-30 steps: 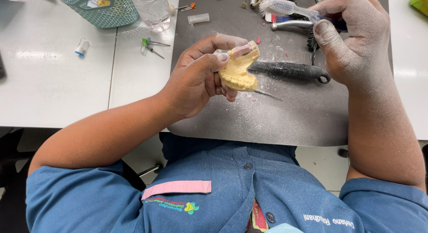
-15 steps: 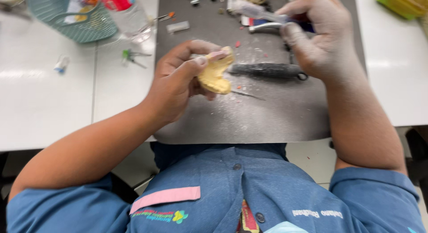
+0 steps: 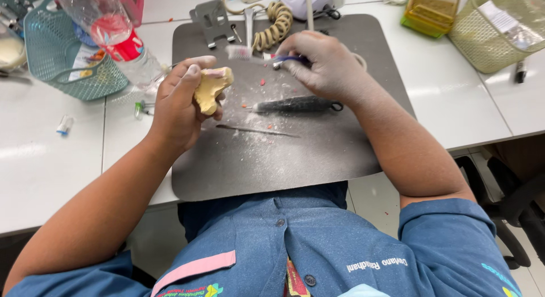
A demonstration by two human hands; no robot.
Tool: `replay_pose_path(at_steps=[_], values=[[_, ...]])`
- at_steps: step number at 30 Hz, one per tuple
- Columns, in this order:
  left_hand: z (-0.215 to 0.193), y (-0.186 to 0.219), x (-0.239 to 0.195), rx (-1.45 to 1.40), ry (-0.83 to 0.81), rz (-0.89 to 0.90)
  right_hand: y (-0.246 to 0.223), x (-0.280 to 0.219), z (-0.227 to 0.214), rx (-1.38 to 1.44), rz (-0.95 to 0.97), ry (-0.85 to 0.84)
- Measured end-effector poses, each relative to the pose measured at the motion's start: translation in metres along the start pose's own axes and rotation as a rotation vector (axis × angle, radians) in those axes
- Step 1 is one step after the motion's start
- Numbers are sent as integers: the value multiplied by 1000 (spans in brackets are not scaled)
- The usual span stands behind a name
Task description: The person uses a rotary handpiece to grind and shape a yellow dental cast held in the left hand. The person then uses a small brush to sweep away debris from the cast surface before resuming grinding with the rotary tool.
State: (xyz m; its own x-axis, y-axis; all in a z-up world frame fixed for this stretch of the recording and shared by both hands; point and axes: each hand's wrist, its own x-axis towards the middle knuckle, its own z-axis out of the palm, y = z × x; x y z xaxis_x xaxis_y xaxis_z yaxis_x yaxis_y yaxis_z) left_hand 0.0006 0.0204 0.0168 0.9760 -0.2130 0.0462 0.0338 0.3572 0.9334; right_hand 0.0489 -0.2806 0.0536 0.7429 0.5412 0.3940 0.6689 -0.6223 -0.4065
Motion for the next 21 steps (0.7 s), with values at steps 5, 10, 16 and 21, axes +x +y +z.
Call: replay_pose_path(at_steps=[5,10,16,21], values=[[0,1,4,-62,76,-101,3,7,14,-150,54,-234],[-2,-8,10,29,97,-156,0,2,9,-113,-3,-120],[3,-13,7,466,42,47,17,-14,0,-119,-198,206],[5,1,-2,908,-58,350,22,-19,5,-261,-125,158]])
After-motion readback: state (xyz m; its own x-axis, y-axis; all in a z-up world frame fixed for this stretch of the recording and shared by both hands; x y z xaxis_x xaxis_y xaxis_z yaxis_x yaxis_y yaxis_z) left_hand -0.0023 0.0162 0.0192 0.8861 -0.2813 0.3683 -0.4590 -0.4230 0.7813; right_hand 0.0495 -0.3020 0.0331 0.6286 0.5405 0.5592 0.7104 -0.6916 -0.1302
